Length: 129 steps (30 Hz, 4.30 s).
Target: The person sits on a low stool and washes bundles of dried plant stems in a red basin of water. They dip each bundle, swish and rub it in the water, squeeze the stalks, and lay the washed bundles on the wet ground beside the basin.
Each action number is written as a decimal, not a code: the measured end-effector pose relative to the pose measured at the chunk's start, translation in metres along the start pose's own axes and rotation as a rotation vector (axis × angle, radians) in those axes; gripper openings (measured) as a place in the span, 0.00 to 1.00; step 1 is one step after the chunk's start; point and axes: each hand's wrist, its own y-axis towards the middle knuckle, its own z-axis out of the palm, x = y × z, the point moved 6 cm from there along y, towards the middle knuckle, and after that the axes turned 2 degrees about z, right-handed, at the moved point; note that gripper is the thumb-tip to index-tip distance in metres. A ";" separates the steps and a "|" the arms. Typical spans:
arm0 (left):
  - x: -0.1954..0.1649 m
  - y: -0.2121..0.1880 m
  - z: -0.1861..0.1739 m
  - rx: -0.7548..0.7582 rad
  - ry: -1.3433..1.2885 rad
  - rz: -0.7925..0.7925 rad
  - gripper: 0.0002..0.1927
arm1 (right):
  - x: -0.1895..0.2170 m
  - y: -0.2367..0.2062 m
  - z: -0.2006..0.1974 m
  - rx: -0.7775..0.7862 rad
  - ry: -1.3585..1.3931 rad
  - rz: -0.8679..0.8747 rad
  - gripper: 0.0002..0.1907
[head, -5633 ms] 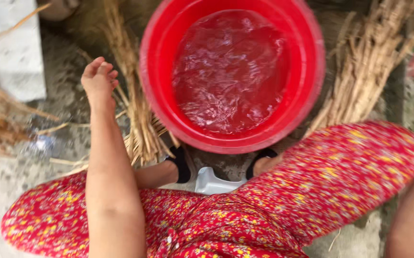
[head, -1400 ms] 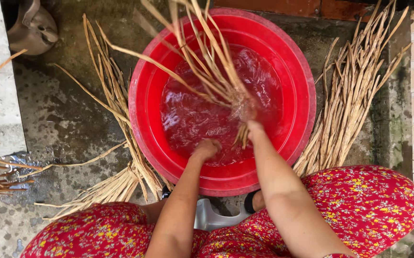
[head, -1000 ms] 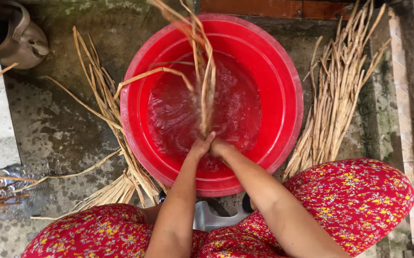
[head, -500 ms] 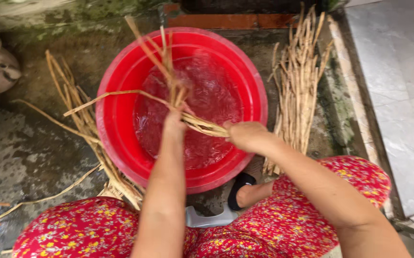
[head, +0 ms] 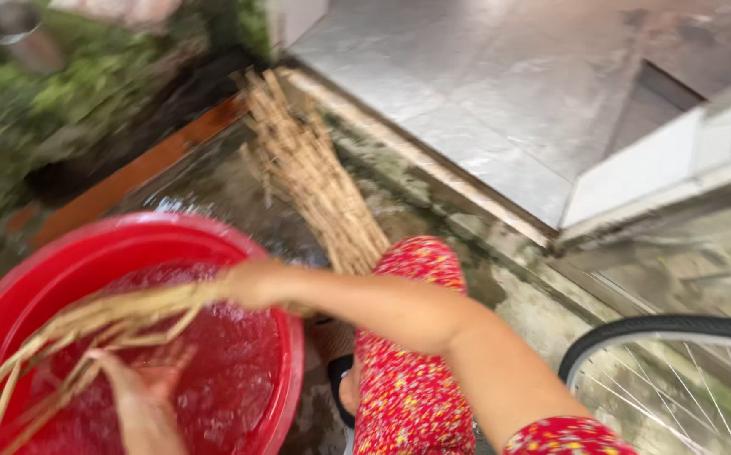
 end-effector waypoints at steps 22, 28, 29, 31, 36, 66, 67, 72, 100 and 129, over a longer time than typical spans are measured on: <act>-0.092 0.032 -0.055 0.117 -0.205 0.403 0.66 | 0.006 -0.044 -0.061 0.322 0.238 0.073 0.13; -0.002 -0.017 0.053 0.504 0.020 0.131 0.59 | 0.043 -0.021 0.026 0.431 0.156 0.177 0.18; 0.006 -0.019 0.074 0.683 -0.009 0.180 0.47 | 0.044 -0.018 0.036 0.419 0.158 0.153 0.17; 0.017 0.001 0.061 0.336 -0.084 0.098 0.29 | 0.052 -0.012 0.054 0.422 0.155 0.091 0.18; -0.042 0.025 -0.036 0.073 -0.363 0.118 0.14 | 0.081 -0.021 0.066 0.531 -0.043 -0.024 0.19; -0.117 0.042 -0.064 0.161 -0.500 0.348 0.14 | 0.090 -0.034 0.026 0.682 0.402 0.092 0.17; -0.123 0.047 -0.098 0.074 -0.572 0.367 0.15 | 0.090 -0.039 0.014 0.722 0.359 0.097 0.17; -0.131 0.041 -0.154 -0.051 -0.654 0.428 0.15 | 0.082 -0.040 -0.029 0.704 0.274 0.101 0.19; -0.052 -0.072 0.060 0.491 -0.286 0.342 0.10 | 0.078 0.029 0.066 0.464 1.031 0.139 0.28; -0.016 -0.042 0.028 0.329 -0.050 0.301 0.16 | 0.078 0.020 0.113 0.475 0.817 0.281 0.26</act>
